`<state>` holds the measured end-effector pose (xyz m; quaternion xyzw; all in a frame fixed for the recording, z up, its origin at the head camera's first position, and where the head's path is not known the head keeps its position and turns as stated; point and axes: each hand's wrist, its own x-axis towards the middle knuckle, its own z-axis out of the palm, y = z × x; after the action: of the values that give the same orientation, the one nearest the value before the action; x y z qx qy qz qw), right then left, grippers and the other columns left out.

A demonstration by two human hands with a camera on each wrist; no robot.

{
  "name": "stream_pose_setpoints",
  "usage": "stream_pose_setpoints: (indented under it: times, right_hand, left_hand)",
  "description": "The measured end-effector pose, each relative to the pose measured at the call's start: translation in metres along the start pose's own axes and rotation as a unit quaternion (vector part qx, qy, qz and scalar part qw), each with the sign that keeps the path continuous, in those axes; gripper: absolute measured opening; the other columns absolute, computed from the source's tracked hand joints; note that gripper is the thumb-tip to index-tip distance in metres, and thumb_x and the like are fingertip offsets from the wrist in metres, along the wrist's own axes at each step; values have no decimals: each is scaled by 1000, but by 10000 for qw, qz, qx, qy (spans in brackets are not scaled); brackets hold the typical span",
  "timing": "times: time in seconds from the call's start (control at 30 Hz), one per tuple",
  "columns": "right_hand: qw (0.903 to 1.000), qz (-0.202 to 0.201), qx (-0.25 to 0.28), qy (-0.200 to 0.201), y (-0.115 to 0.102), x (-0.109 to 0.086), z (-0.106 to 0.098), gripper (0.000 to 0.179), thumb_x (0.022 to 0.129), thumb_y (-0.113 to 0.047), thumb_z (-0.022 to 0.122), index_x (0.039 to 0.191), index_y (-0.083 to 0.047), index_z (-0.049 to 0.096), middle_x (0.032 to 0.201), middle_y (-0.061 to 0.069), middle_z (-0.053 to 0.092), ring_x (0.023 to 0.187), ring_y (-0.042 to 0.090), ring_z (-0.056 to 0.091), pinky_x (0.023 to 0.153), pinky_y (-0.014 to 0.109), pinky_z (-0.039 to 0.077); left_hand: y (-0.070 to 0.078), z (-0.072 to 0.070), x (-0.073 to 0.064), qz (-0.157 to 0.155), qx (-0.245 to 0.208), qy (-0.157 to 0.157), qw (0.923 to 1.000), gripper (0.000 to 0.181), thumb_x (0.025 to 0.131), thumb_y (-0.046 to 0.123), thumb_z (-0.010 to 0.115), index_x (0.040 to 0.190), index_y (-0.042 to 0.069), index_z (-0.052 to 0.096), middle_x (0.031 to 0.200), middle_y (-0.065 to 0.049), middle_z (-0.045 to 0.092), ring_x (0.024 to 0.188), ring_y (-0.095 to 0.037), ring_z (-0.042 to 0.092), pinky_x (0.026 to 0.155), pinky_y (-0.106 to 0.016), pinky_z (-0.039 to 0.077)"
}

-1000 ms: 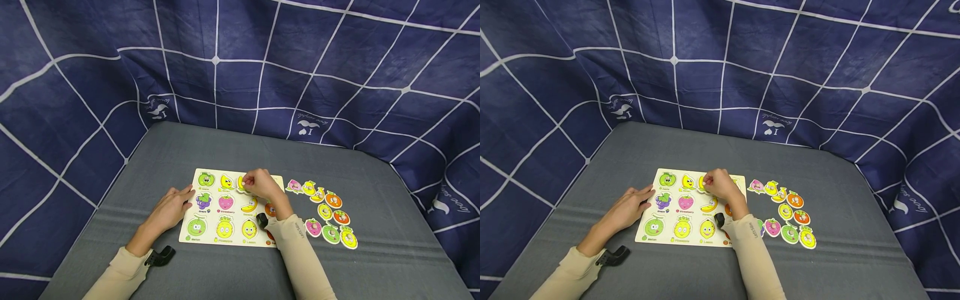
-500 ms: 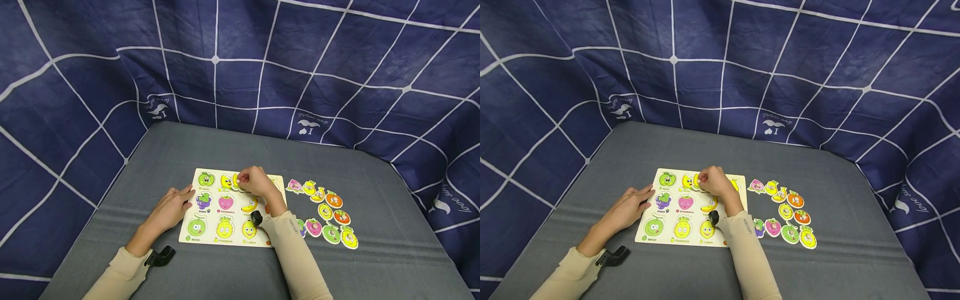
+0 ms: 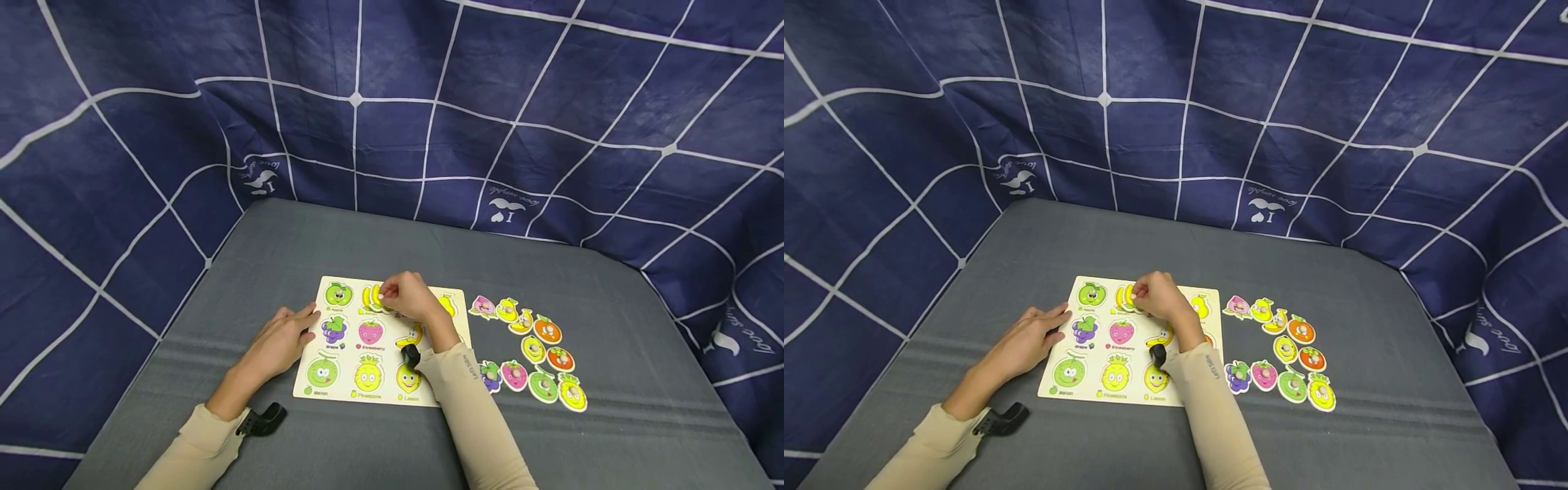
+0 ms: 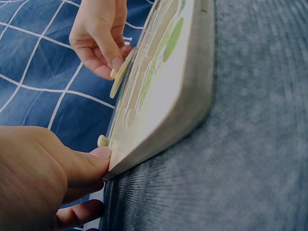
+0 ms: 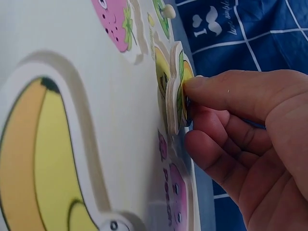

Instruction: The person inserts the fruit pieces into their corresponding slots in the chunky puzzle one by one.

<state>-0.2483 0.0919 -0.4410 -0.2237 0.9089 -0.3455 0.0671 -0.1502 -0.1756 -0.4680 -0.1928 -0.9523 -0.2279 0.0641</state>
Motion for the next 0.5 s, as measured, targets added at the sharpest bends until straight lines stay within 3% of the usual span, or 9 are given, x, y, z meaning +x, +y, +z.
stream_pose_setpoints:
  times: [0.13,0.5]
  right_hand:
    - [9999,22,97,-89,-3,2,4,3,85,-4,75,86,-2,73,70,-1,63,62,10,56,54,22,49]
    - [9998,-63,-119,-167,-6,11,9,4,83,-4,77,83,-5,73,69,-3,62,65,8,54,60,21,45]
  left_hand:
    - [0,0,-1,-10,0,-5,10000,41,88,4,72,128,-3,65,137,-21,56,87,-30,52,70,-41,46]
    - [1,-1,-1,-58,52,-59,10000,42,89,6,72,129,-2,64,139,-20,55,92,-30,53,71,-42,47]
